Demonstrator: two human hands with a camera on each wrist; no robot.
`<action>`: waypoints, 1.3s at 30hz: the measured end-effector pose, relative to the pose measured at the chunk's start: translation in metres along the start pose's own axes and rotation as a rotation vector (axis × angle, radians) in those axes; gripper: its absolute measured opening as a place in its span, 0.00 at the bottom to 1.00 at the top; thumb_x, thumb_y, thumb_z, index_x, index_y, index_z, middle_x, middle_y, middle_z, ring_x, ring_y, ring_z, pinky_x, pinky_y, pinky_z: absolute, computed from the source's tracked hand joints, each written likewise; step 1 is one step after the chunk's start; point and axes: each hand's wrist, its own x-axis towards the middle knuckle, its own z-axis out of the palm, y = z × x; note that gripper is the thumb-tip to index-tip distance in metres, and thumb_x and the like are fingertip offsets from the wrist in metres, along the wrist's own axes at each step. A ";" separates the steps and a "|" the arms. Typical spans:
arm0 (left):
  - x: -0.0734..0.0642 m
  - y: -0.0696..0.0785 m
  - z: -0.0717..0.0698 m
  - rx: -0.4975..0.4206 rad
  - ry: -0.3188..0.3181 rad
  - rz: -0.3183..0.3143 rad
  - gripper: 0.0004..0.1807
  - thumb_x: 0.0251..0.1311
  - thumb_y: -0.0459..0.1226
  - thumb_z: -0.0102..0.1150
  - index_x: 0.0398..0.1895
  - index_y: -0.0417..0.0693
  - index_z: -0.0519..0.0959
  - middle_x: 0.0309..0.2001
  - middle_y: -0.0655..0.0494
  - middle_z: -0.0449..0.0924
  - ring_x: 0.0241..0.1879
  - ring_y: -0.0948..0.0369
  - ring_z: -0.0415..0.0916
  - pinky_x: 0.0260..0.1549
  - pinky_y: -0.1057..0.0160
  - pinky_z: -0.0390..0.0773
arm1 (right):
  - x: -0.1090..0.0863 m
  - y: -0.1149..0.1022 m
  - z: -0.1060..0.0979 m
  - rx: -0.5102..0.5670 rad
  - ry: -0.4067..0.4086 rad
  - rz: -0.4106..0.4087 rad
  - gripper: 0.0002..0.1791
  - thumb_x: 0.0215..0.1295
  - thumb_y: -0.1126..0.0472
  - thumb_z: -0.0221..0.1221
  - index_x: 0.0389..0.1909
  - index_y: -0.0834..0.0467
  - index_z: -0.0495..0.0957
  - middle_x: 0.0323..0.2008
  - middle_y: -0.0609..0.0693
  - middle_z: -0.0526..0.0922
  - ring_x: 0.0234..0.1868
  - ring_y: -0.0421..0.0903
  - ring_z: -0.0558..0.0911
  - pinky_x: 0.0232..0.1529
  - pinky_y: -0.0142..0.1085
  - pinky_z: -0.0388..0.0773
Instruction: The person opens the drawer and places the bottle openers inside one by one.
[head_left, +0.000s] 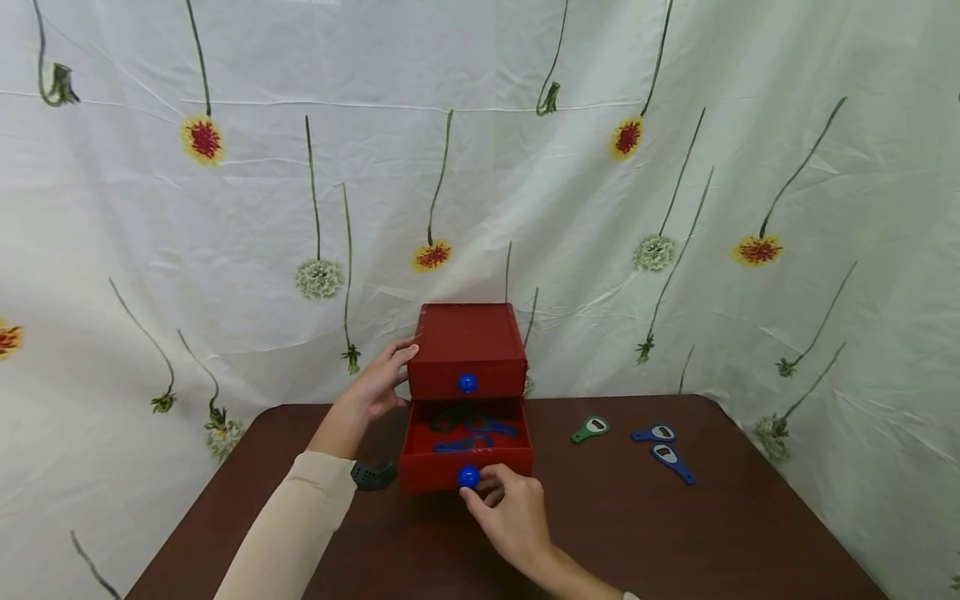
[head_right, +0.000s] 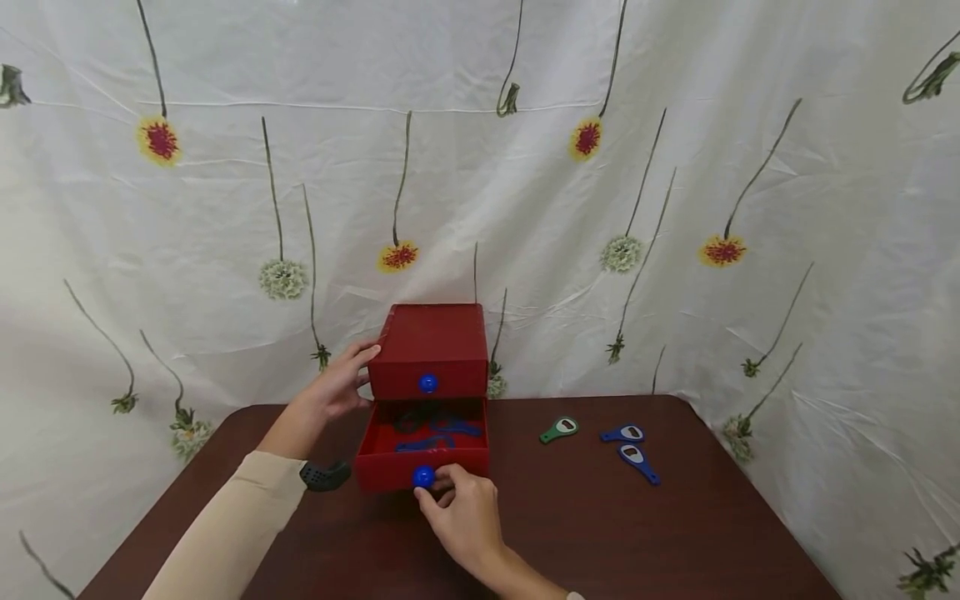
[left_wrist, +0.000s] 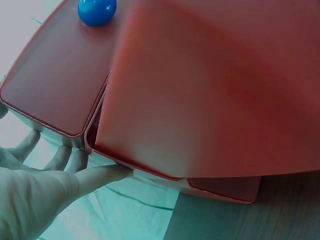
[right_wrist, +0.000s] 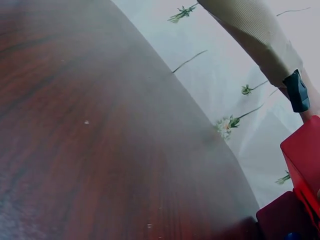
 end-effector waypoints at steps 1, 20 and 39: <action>0.000 0.000 0.000 -0.001 0.001 0.000 0.34 0.81 0.50 0.48 0.82 0.53 0.50 0.81 0.45 0.48 0.78 0.43 0.47 0.59 0.21 0.57 | 0.001 0.000 0.000 -0.003 0.000 0.005 0.10 0.57 0.63 0.77 0.34 0.59 0.84 0.26 0.46 0.87 0.22 0.26 0.79 0.23 0.25 0.78; 0.002 0.003 0.003 -0.016 0.028 -0.016 0.35 0.80 0.50 0.49 0.82 0.53 0.50 0.81 0.46 0.46 0.79 0.43 0.43 0.60 0.20 0.54 | 0.019 0.014 0.008 -0.072 0.023 -0.021 0.10 0.58 0.61 0.76 0.34 0.59 0.84 0.26 0.46 0.87 0.21 0.28 0.79 0.24 0.25 0.77; -0.001 0.003 0.007 -0.036 0.065 -0.014 0.33 0.80 0.47 0.50 0.81 0.53 0.53 0.79 0.45 0.52 0.77 0.43 0.51 0.57 0.21 0.59 | 0.038 0.034 0.018 -0.141 0.018 0.001 0.11 0.60 0.58 0.76 0.35 0.60 0.84 0.28 0.47 0.88 0.22 0.29 0.79 0.26 0.29 0.78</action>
